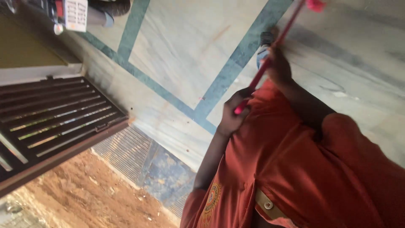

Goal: Sweeping a tiled floor with a broom.

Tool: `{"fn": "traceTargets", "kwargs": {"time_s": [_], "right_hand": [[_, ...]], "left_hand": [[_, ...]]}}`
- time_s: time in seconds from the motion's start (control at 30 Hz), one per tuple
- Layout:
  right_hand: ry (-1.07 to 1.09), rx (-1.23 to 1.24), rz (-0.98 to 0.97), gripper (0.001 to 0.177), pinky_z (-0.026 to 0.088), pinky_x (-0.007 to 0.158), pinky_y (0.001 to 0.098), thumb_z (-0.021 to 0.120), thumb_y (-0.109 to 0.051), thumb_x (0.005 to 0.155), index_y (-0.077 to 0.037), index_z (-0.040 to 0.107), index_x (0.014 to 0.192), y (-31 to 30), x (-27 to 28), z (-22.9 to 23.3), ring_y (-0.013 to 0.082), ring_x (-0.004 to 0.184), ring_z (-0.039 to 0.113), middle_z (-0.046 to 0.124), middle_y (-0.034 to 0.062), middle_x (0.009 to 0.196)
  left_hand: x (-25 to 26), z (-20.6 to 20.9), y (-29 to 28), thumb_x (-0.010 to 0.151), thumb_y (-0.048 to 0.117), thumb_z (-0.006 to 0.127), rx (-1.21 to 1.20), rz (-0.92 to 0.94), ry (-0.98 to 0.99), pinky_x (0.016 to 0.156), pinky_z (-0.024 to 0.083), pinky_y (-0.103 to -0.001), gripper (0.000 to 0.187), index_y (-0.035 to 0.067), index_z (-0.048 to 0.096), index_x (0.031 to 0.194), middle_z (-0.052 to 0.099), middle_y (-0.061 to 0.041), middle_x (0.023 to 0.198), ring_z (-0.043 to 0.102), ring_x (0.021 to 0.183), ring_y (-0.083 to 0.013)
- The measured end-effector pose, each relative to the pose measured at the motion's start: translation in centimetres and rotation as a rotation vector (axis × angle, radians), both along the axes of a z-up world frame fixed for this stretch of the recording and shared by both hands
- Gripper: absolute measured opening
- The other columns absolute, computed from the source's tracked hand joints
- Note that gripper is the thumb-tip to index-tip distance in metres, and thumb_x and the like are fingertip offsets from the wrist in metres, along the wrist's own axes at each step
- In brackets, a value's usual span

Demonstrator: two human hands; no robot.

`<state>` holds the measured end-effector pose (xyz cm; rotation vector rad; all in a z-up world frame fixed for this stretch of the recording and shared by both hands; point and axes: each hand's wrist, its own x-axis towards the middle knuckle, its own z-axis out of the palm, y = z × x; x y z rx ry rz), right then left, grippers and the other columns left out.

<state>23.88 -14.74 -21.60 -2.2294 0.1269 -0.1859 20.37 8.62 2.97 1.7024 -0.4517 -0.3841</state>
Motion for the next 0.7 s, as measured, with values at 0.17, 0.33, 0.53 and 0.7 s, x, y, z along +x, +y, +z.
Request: {"fn": "traceTargets", "kwargs": {"time_s": [0.17,0.33,0.53,0.7], "right_hand": [[0.014,-0.173,-0.434,0.069,0.049,0.106,0.0487,0.083,-0.028,0.102,-0.002,0.043,0.152,-9.6,5.2,-8.2,0.053,0.138,0.045,0.028,0.0382,0.157],[0.02,-0.288,-0.537,0.077,0.043,0.116,0.0513,0.085,-0.032,0.105,0.004,0.038,0.153,-19.3,14.1,-17.0,0.0506,0.144,0.037,0.029,0.0326,0.157],[0.002,-0.209,-0.326,0.068,0.044,0.121,0.0484,0.085,-0.026,0.102,0.004,0.044,0.146,-23.0,25.9,-22.4,0.0435,0.143,0.047,0.047,0.025,0.15],[0.305,0.039,0.048,0.066,0.056,0.092,0.0453,0.085,-0.034,0.092,0.001,0.052,0.138,-16.1,33.7,-9.0,0.0387,0.115,0.066,0.059,0.0229,0.138]], "left_hand": [[10.5,-8.8,-7.7,0.088,-0.008,0.063,-0.142,-0.21,0.089,0.111,0.049,-0.037,0.035,0.002,0.064,0.122,0.063,-0.015,0.14,0.062,0.13,-0.0269],[20.5,-16.8,-16.9,0.093,-0.007,0.066,-0.17,-0.222,0.243,0.103,0.055,-0.034,0.034,0.002,0.066,0.125,0.069,-0.012,0.131,0.068,0.116,-0.0207],[29.6,-11.0,-22.6,0.091,0.003,0.069,0.034,-0.096,0.08,0.099,0.055,-0.037,0.038,0.005,0.065,0.128,0.069,-0.017,0.129,0.069,0.115,-0.0304],[29.3,-9.0,-19.5,0.091,0.014,0.068,0.309,0.185,-0.034,0.097,0.059,-0.04,0.04,0.008,0.063,0.131,0.072,-0.018,0.123,0.072,0.112,-0.0336]]}}
